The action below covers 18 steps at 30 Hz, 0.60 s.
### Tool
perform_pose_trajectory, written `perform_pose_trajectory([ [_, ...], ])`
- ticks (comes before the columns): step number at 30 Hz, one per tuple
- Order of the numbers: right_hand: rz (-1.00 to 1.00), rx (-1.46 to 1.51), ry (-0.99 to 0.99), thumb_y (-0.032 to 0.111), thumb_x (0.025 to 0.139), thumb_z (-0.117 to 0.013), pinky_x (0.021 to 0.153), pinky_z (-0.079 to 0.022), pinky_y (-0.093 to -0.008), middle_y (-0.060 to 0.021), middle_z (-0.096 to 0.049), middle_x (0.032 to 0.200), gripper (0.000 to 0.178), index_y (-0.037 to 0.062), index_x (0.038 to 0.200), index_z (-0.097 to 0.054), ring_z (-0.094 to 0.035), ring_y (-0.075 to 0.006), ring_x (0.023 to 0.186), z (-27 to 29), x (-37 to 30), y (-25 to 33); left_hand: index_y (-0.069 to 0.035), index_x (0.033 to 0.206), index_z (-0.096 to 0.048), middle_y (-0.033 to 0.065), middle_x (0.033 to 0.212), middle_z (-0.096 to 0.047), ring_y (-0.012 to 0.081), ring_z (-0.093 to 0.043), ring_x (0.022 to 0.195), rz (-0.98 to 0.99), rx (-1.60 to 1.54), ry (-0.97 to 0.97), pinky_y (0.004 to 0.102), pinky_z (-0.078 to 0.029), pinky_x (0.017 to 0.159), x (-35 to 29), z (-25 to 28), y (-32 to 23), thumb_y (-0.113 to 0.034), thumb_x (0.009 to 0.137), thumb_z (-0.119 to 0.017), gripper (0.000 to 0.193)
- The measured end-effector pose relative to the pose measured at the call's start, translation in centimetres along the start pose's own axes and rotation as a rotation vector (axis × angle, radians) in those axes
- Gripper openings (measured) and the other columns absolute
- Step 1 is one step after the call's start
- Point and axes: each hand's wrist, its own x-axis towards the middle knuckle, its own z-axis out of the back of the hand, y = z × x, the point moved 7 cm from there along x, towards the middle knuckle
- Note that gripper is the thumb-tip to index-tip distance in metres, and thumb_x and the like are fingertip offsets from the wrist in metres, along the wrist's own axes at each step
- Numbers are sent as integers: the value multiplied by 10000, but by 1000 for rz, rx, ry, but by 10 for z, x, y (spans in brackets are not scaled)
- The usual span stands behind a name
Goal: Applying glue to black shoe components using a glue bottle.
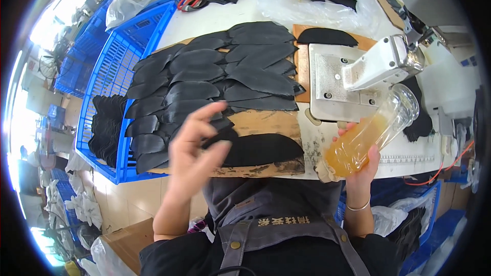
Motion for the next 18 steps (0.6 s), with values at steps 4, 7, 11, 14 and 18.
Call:
perform_pose_trajectory([
  [4,-9,38,15,424,860,-538,917,-455,-452,-151,-496,1183,647,56,1346,-321,-529,-279,1081,-2,-1,-1,14,863,-536,246,1229,-519,308,-450,1220,-32,-194,-292,413,-324,1025,-7,82,-32,-201,761,-603,247],
  [7,-11,33,15,436,873,-517,906,-457,-451,-140,-505,1185,641,57,1353,-321,-526,-269,1083,-3,-2,0,76,1028,-586,177,1157,-568,204,-519,1056,-95,60,-392,320,-360,951,15,96,-67,-197,802,-558,355],
  [11,-8,58,12,438,868,-530,903,-457,-456,-136,-516,1167,642,57,1344,-329,-528,-272,1070,-2,-1,0,65,1076,-607,119,1069,-606,149,-523,965,-63,281,-366,258,-350,917,76,97,-66,-191,808,-574,372],
  [14,4,65,27,440,864,-537,890,-466,-454,-138,-518,1152,637,54,1331,-339,-538,-268,1042,-4,0,1,29,991,-654,65,953,-631,112,-525,872,-49,231,-357,241,-374,809,126,97,-40,-224,802,-612,318],
  [18,0,71,3,440,861,-541,875,-475,-449,-144,-516,1142,633,48,1319,-348,-540,-268,1028,-5,0,2,12,843,-660,37,779,-610,92,-497,689,-28,129,-396,233,-365,611,178,81,-7,-241,767,-657,264],
])
